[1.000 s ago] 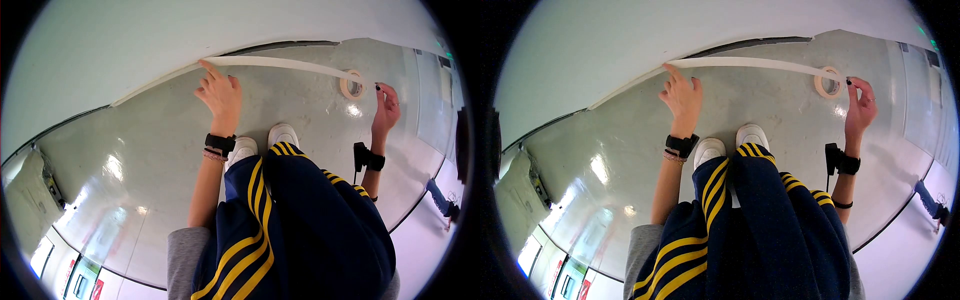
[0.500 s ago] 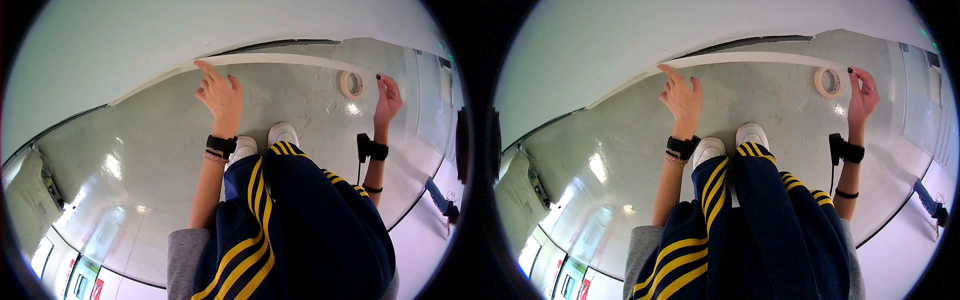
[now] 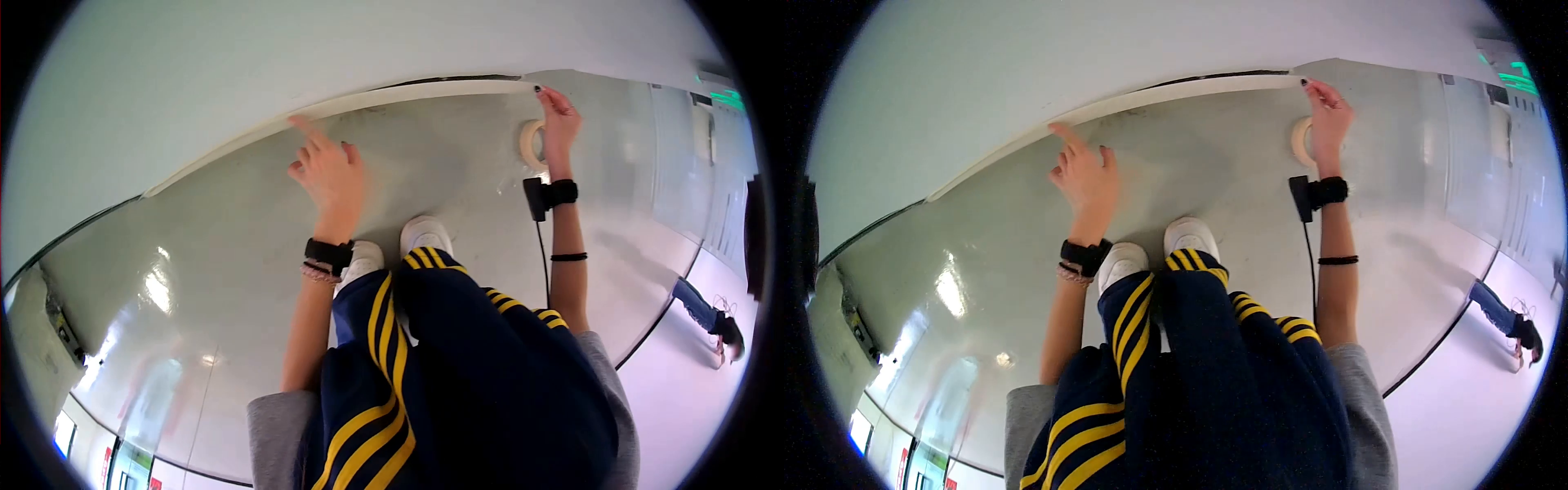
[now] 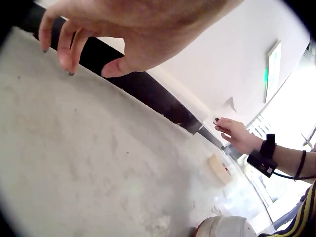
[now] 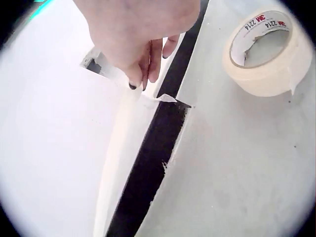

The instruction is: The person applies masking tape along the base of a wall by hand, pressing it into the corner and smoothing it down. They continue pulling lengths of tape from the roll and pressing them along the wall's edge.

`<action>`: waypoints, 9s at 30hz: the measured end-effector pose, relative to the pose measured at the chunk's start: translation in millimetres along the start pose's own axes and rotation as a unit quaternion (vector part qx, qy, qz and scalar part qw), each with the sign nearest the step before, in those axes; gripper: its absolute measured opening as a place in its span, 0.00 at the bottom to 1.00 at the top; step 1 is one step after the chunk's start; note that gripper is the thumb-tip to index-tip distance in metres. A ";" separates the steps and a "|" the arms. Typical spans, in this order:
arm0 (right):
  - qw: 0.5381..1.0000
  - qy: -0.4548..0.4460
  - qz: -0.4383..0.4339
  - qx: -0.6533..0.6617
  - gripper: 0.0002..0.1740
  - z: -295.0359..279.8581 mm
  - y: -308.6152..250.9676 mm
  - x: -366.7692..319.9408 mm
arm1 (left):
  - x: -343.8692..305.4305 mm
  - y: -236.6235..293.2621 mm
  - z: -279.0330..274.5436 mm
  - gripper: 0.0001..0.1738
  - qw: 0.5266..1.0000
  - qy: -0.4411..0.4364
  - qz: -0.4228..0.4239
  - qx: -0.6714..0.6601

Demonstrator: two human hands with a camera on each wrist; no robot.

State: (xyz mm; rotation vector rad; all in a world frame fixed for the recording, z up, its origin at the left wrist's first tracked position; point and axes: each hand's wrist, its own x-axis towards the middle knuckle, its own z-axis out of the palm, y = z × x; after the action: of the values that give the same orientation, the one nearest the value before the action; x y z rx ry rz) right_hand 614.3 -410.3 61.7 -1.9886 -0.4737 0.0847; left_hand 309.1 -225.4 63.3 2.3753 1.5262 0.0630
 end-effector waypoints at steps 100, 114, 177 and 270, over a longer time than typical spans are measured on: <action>0.981 -0.159 0.003 0.112 0.08 55.9 -24.2 -7.6 | 14.0 86.4 -3.4 0.40 0.902 -0.154 0.263 0.304; 0.991 -0.084 -0.097 0.040 0.05 58.1 -27.1 -14.6 | 42.6 96.1 15.7 0.31 0.920 0.036 0.354 0.165; 0.993 -0.006 0.066 0.095 0.28 27.2 -23.9 -10.2 | 114.5 242.3 78.5 0.22 0.791 0.109 0.539 0.269; 0.968 -0.223 -0.068 -0.091 0.11 44.6 22.6 0.6 | -179.3 -99.4 -16.0 0.12 0.977 -0.143 -0.080 0.134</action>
State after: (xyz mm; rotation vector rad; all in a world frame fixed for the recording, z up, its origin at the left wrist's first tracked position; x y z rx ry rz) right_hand 609.6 -380.8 21.6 -2.1120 -0.9344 0.4227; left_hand 141.4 -343.9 73.7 2.3168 1.6585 -0.5283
